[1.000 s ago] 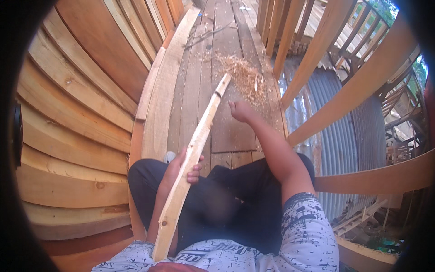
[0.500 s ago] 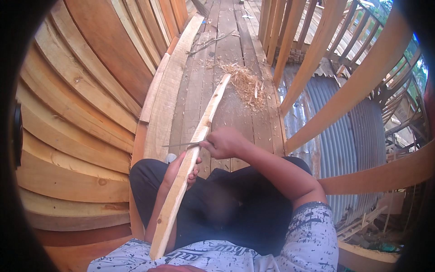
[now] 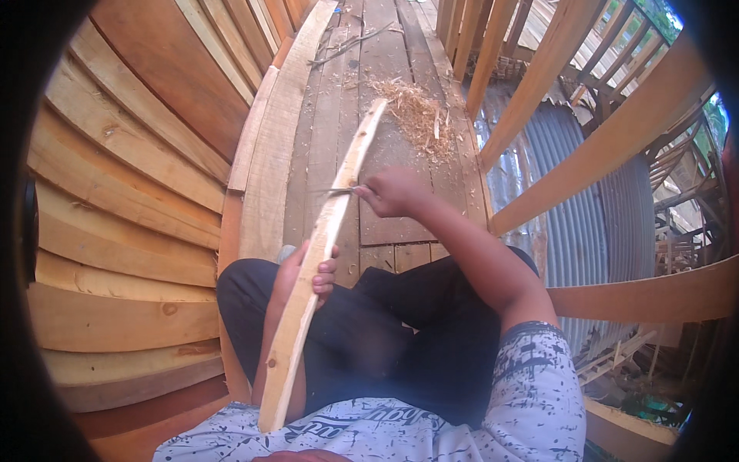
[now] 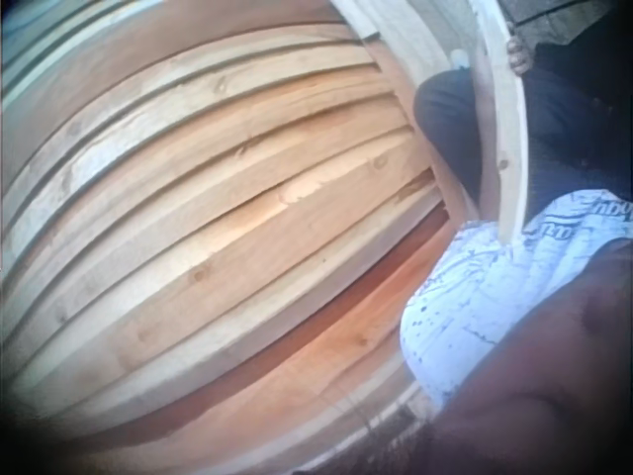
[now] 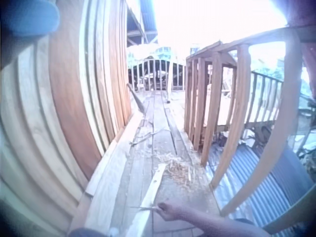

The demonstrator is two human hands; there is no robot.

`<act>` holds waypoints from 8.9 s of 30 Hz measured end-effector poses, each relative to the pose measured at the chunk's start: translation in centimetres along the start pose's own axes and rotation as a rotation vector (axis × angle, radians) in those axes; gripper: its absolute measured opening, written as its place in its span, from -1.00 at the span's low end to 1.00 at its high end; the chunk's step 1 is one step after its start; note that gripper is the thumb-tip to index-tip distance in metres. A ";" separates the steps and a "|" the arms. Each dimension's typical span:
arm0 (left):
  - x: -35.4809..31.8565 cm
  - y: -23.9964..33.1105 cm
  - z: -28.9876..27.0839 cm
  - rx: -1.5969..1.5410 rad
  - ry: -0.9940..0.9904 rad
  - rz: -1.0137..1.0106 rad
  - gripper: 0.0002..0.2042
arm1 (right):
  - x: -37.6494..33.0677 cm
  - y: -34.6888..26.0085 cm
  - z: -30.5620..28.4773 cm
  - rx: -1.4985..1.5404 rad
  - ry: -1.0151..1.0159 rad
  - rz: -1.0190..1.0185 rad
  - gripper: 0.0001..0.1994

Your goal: The person sits on a wooden floor and uses a knife to shave and smooth a long, thin piece of wood. They hold the wood with their left hand and repeatedly scrape the surface with the knife in their right hand, creating wood shavings.

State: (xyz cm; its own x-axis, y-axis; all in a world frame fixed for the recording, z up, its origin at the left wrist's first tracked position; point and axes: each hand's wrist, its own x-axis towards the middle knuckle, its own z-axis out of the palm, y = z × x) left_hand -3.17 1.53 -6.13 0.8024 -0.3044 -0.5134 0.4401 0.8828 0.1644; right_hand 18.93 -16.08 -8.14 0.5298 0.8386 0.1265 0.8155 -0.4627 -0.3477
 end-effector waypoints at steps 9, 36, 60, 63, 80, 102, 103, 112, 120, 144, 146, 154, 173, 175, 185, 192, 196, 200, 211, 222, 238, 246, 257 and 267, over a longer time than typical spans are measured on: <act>-0.3 -0.7 -0.3 0.094 -0.143 -0.130 -0.50 | 1.6 4.5 -0.1 -0.044 -0.050 0.347 -0.51; -0.3 0.1 0.4 0.131 0.052 -0.092 -0.45 | 2.9 7.3 2.0 0.064 -0.040 0.135 -0.50; -0.2 0.3 -1.6 0.151 -0.078 -0.089 -0.40 | 3.3 6.4 1.3 -0.026 -0.101 0.141 -0.52; 0.4 -0.3 -0.4 0.195 -0.029 -0.108 -0.40 | 2.0 11.2 2.1 -0.090 0.026 0.192 -0.50; 0.0 -0.1 -1.0 0.187 -0.097 -0.076 -0.42 | 2.7 10.0 2.0 -0.021 -0.005 0.292 -0.52; -0.2 -0.3 0.2 0.210 -0.017 -0.091 -0.42 | 1.8 10.6 0.6 0.058 -0.191 0.389 -0.47; 0.0 -0.3 0.2 0.216 -0.030 -0.091 -0.42 | 2.1 10.7 0.2 0.058 -0.199 0.409 -0.48; -0.3 -0.2 -0.9 0.141 -0.114 -0.075 -0.43 | 2.9 6.5 0.6 0.333 0.032 0.325 -0.61; -0.6 -0.3 -0.4 0.162 -0.085 -0.042 -0.45 | 2.4 4.1 -0.4 0.354 -0.162 0.634 -0.35; -0.2 0.1 -1.2 0.044 -0.083 -0.119 -0.44 | 3.0 2.2 1.8 0.312 -0.156 0.662 -0.31; -0.5 0.1 -1.3 0.037 -0.078 -0.113 -0.44 | 2.3 -1.1 0.8 0.310 -0.259 0.507 -0.32; -1.0 0.1 -1.3 -0.016 -0.156 -0.151 -0.43 | 2.8 2.7 1.5 0.325 -0.060 0.667 -0.33; -1.6 0.0 0.2 0.025 -0.049 -0.091 -0.41 | 2.5 2.4 0.1 0.402 0.030 0.119 -0.61; -1.6 0.2 -0.5 0.006 -0.119 -0.100 -0.40 | 1.3 0.7 -0.9 0.451 0.011 0.180 -0.55; -1.5 -0.3 0.5 0.078 -0.029 -0.042 -0.45 | 0.5 -4.1 0.6 1.068 -0.170 0.809 -0.52; -2.4 -1.2 3.3 0.204 0.021 0.073 -0.49 | 0.5 -5.1 -0.3 1.212 0.155 0.754 -0.58; -2.2 -1.9 2.4 0.164 -0.169 0.031 -0.51 | 0.2 -4.7 -1.3 1.259 0.272 0.753 -0.59; -2.9 -2.6 3.1 0.125 -0.230 0.027 -0.50 | -0.3 -4.5 -2.8 1.340 0.298 0.729 -0.60; -5.9 -6.3 1.5 -0.076 -0.614 -0.071 -0.43 | -1.8 -4.8 -6.7 1.336 0.396 0.672 -0.57; -9.6 -4.4 3.3 0.299 -0.386 -0.011 -0.44 | -2.2 -4.7 -7.7 1.295 0.221 0.577 -0.55; -3.9 6.6 7.9 0.695 -0.145 0.266 -0.48 | -2.9 -2.7 -7.4 1.241 0.235 0.553 -0.57; -2.4 4.8 6.9 0.554 -0.175 0.339 -0.51 | -2.5 -1.6 -6.8 1.259 0.272 0.566 -0.58; -2.8 -0.2 1.8 -0.070 -0.277 0.104 -0.50 | -2.1 0.5 -5.5 1.309 0.244 0.586 -0.58; -5.6 -2.3 1.7 -0.298 -0.390 0.085 -0.40 | -1.7 0.7 -5.1 1.236 0.202 0.636 -0.58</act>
State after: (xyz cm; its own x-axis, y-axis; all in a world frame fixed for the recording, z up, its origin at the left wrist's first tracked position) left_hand -7.97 0.59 -2.22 0.9464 -0.2880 -0.1464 0.2780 0.9568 -0.0847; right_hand 19.80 -19.29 -3.90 0.8358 0.4801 -0.2665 -0.2467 -0.1052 -0.9634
